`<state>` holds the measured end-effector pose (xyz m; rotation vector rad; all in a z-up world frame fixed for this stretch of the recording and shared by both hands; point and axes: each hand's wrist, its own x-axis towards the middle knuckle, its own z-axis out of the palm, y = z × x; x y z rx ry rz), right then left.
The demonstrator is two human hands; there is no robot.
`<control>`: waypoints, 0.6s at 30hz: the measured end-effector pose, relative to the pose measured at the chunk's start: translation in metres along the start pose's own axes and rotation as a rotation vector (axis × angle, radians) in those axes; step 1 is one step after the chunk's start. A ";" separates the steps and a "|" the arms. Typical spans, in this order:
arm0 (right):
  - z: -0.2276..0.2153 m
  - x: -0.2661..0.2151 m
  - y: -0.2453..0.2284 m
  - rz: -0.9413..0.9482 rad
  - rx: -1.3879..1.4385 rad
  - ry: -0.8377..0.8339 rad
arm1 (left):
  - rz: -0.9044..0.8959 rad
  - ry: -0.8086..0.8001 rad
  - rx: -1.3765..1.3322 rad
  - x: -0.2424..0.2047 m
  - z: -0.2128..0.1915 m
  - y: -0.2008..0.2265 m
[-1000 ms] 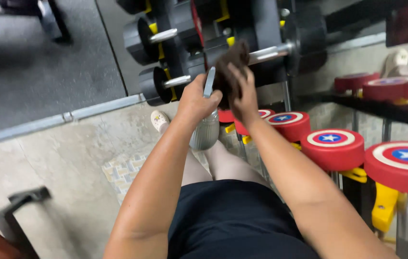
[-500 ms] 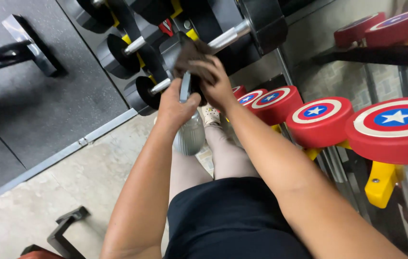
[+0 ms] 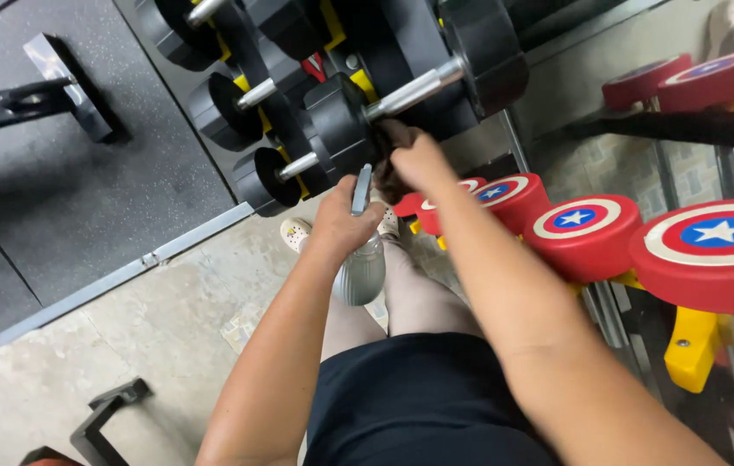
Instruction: Using a spray bottle and cloth to sanitize and wipe down barbells and dumbbell racks in a gym.
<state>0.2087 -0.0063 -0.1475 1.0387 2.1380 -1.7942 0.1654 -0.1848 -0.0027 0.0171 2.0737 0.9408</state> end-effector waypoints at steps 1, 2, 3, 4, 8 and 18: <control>-0.016 0.000 -0.023 0.171 0.097 -0.205 | -0.014 -0.006 0.011 0.000 -0.001 0.003; -0.025 -0.010 -0.034 0.166 0.087 -0.209 | -0.013 0.000 0.001 0.001 0.002 -0.003; -0.032 -0.016 -0.048 0.136 0.284 -0.194 | 0.013 0.025 -0.004 0.006 0.003 -0.007; -0.039 -0.021 -0.062 0.108 0.482 -0.182 | 0.038 0.050 -0.008 0.010 0.003 -0.011; -0.007 0.014 -0.098 -0.124 0.473 -0.109 | 0.217 0.250 -0.032 0.014 0.004 -0.013; -0.014 0.023 -0.180 -0.283 -0.441 -0.348 | 0.065 0.341 -0.306 -0.004 0.005 -0.051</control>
